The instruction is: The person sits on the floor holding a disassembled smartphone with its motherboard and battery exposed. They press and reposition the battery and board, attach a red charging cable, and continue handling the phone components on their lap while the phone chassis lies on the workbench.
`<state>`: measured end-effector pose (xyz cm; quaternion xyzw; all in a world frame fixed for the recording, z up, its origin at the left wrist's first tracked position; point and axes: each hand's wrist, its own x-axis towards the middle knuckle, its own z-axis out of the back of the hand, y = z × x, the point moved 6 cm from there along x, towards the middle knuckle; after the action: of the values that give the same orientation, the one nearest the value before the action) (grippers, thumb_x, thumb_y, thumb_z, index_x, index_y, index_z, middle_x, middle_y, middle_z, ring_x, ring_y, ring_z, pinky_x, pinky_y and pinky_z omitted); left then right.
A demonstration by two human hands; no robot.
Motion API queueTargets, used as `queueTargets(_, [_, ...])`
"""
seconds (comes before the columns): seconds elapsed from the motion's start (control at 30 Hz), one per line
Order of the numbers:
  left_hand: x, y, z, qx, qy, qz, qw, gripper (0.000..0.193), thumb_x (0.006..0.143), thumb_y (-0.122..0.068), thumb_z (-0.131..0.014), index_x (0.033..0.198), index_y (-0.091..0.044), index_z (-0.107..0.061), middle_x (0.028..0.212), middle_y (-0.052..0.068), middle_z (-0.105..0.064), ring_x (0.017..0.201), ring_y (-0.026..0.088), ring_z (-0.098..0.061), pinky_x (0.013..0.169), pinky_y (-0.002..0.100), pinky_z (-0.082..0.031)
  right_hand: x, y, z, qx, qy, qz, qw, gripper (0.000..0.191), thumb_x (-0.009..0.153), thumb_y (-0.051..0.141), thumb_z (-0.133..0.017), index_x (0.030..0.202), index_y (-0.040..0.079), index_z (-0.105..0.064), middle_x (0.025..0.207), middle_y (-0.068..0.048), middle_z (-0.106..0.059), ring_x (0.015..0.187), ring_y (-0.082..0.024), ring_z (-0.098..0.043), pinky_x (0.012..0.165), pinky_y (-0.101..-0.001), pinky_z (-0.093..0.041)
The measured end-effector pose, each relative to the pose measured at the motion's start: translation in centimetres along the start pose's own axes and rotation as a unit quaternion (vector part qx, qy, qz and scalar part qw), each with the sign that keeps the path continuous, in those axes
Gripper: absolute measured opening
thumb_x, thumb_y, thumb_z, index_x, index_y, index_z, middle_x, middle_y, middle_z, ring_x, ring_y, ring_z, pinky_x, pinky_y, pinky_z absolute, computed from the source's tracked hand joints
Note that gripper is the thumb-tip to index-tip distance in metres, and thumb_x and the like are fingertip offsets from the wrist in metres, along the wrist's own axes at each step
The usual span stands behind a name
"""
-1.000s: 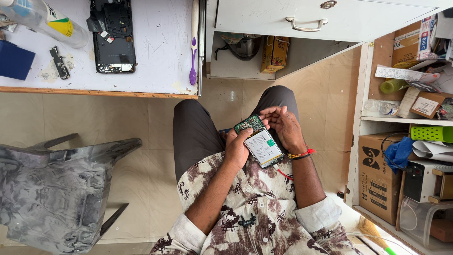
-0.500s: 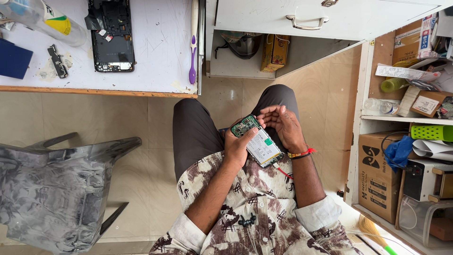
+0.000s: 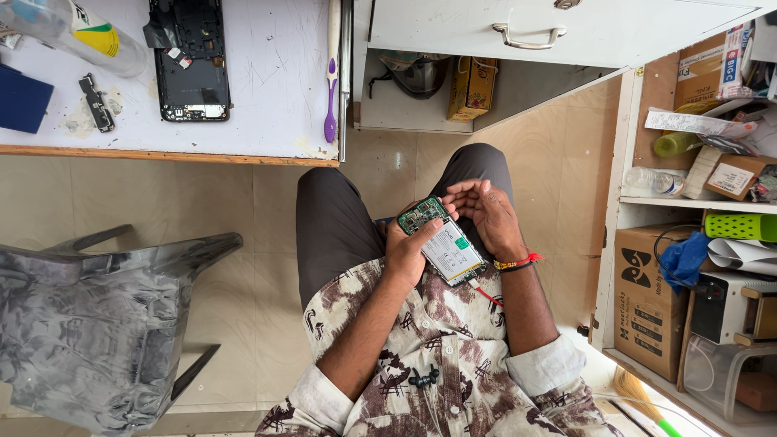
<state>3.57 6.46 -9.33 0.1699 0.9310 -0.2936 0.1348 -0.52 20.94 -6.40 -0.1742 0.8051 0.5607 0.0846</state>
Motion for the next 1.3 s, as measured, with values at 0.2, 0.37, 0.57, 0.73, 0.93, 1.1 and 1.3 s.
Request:
queueTargets(0.2, [0.0, 0.1, 0.2, 0.004, -0.018, -0.005, 1.0, 0.036, 0.087, -0.007, -0.079, 0.119, 0.002, -0.064, 0.109, 0.016, -0.075, 0.103, 0.023, -0.074, 0.095, 0.037, -0.06, 0.1, 0.0, -0.1, -0.014, 0.005, -0.003, 1.0, 0.068, 0.11, 0.054, -0.036, 0.122, -0.007, -0.063, 0.11, -0.018, -0.071, 0.099, -0.021, -0.069, 0.095, -0.0356, -0.055])
queueTargets(0.37, [-0.4, -0.4, -0.1, 0.065, -0.015, -0.058, 0.996, 0.025, 0.091, -0.008, -0.079, 0.11, 0.004, -0.069, 0.105, 0.015, -0.077, 0.096, 0.02, -0.074, 0.091, 0.035, -0.061, 0.1, 0.2, 0.0, -0.01, 0.009, 0.002, 1.0, 0.069, 0.11, 0.056, -0.037, 0.122, -0.008, -0.063, 0.11, -0.019, -0.07, 0.096, -0.023, -0.07, 0.093, -0.0369, -0.056])
queueTargets(0.57, [-0.5, -0.2, 0.0, 0.069, -0.027, -0.064, 0.995, 0.025, 0.092, -0.007, -0.079, 0.111, 0.006, -0.07, 0.102, 0.016, -0.076, 0.093, 0.02, -0.073, 0.089, 0.035, -0.061, 0.1, 0.3, 0.0, -0.007, 0.013, 0.005, 1.0, 0.069, 0.11, 0.055, -0.037, 0.122, -0.008, -0.062, 0.11, -0.02, -0.07, 0.096, -0.024, -0.071, 0.092, -0.0373, -0.056])
queueTargets(0.73, [0.1, 0.6, 0.4, -0.012, -0.013, -0.014, 1.0, 0.04, 0.089, -0.013, -0.078, 0.121, 0.005, -0.062, 0.111, 0.017, -0.074, 0.103, 0.025, -0.073, 0.094, 0.038, -0.06, 0.1, 0.4, -0.1, -0.011, 0.01, 0.004, 1.0, 0.068, 0.11, 0.054, -0.036, 0.122, -0.008, -0.063, 0.11, -0.019, -0.071, 0.097, -0.022, -0.069, 0.093, -0.0356, -0.055])
queueTargets(0.93, [0.2, 0.9, 0.4, -0.072, 0.05, 0.009, 0.996, 0.055, 0.094, -0.026, -0.07, 0.136, 0.007, -0.056, 0.127, 0.021, -0.068, 0.118, 0.029, -0.067, 0.106, 0.04, -0.053, 0.1, 0.2, 0.0, 0.009, 0.002, 0.004, 1.0, 0.065, 0.113, 0.05, -0.037, 0.124, -0.008, -0.063, 0.113, -0.017, -0.07, 0.098, -0.018, -0.065, 0.095, -0.0341, -0.053])
queueTargets(1.1, [0.3, 0.7, 0.3, -0.077, 0.054, 0.016, 0.995, 0.06, 0.093, -0.031, -0.066, 0.139, 0.007, -0.054, 0.132, 0.023, -0.066, 0.121, 0.031, -0.066, 0.11, 0.041, -0.05, 0.1, 0.3, -0.1, 0.005, -0.002, 0.004, 1.0, 0.063, 0.113, 0.049, -0.036, 0.124, -0.007, -0.063, 0.113, -0.017, -0.07, 0.1, -0.018, -0.067, 0.096, -0.0334, -0.054])
queueTargets(1.3, [0.1, 0.4, 0.2, -0.072, 0.052, 0.022, 0.996, 0.063, 0.093, -0.034, -0.066, 0.139, 0.007, -0.054, 0.133, 0.024, -0.066, 0.123, 0.031, -0.065, 0.111, 0.041, -0.05, 0.0, 0.4, -0.3, -0.001, -0.003, 0.003, 1.0, 0.062, 0.113, 0.047, -0.036, 0.124, -0.007, -0.064, 0.113, -0.016, -0.071, 0.102, -0.019, -0.067, 0.096, -0.0335, -0.054])
